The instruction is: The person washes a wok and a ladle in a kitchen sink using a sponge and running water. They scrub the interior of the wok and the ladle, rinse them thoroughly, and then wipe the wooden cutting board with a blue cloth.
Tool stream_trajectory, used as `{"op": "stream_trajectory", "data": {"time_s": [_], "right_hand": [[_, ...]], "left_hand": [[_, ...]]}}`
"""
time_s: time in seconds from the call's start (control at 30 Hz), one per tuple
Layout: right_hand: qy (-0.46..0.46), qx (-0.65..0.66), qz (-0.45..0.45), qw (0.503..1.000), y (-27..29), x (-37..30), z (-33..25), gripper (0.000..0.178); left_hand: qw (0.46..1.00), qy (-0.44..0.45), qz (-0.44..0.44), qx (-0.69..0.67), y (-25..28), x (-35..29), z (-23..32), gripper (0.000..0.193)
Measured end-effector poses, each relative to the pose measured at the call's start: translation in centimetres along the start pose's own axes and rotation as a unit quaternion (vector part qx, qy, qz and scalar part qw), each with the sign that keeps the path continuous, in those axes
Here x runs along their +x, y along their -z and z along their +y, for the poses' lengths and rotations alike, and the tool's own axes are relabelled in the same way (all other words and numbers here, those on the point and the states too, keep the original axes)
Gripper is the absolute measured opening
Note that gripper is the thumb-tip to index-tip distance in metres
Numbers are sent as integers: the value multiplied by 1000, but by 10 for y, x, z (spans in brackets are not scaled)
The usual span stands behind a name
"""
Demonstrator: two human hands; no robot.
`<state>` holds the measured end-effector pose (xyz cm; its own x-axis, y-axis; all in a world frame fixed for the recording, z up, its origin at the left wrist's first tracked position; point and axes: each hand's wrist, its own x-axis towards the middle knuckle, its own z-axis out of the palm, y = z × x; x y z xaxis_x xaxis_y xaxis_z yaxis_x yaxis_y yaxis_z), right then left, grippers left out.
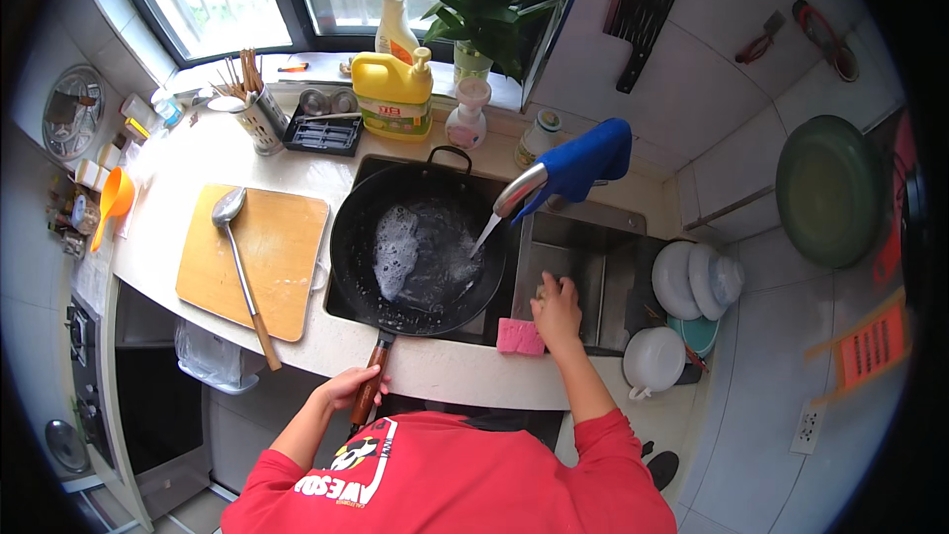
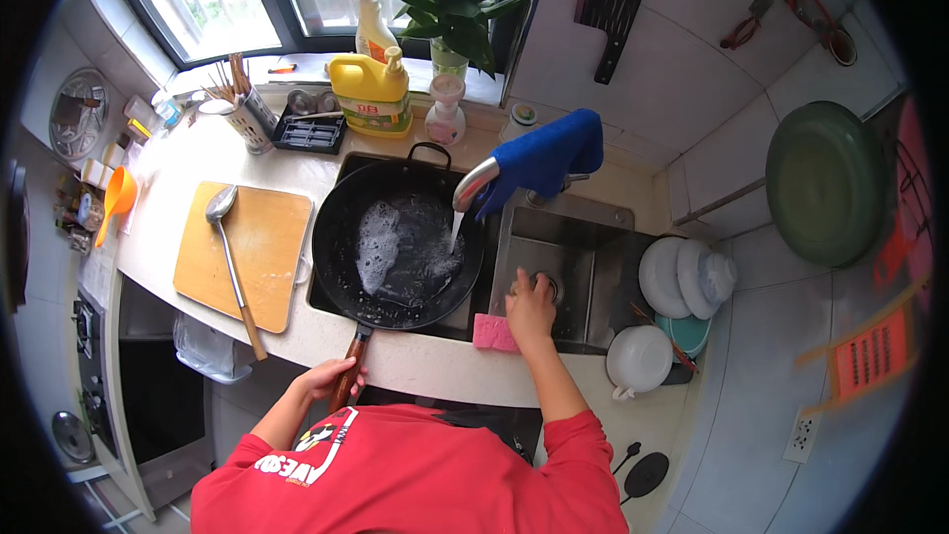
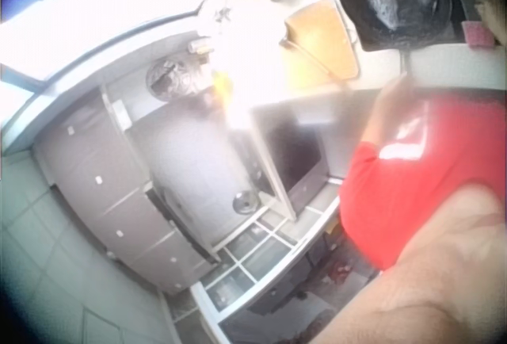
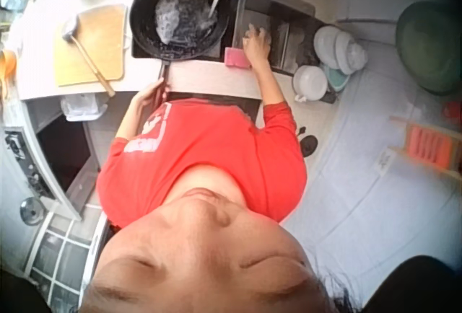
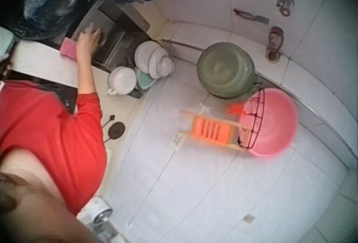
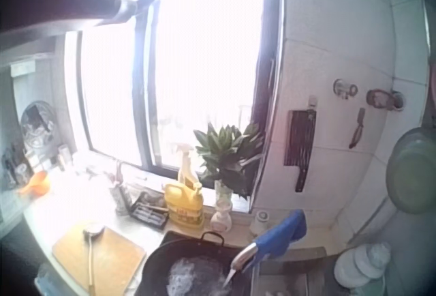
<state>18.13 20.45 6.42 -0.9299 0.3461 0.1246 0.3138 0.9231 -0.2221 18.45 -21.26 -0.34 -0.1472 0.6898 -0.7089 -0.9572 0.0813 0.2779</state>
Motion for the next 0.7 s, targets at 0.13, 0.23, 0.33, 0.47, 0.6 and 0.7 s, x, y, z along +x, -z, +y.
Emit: {"op": "stream_trajectory", "data": {"time_s": [0.13,0.23,0.33,0.47,0.6,0.7], "right_hand": [[-140,249,-88,954,-5,30,21,52],[-300,582,-155,739,-13,40,59,44],[-424,773,-164,442,-14,50,83,31],[-406,790,-96,449,-37,48,108,27],[-401,807,-109,420,-46,54,121,29],[-422,820,-116,369,-34,67,111,32]], "left_hand": [[989,-64,-50,-122,-9,-3,-7,32],[943,-60,-96,-314,-27,-9,-9,27],[929,-43,-192,-313,-14,-5,-13,17],[980,-49,-82,-171,-41,-21,9,12],[993,-51,-26,-105,-63,-26,14,11],[996,-71,31,-48,-73,-28,11,13]]}}
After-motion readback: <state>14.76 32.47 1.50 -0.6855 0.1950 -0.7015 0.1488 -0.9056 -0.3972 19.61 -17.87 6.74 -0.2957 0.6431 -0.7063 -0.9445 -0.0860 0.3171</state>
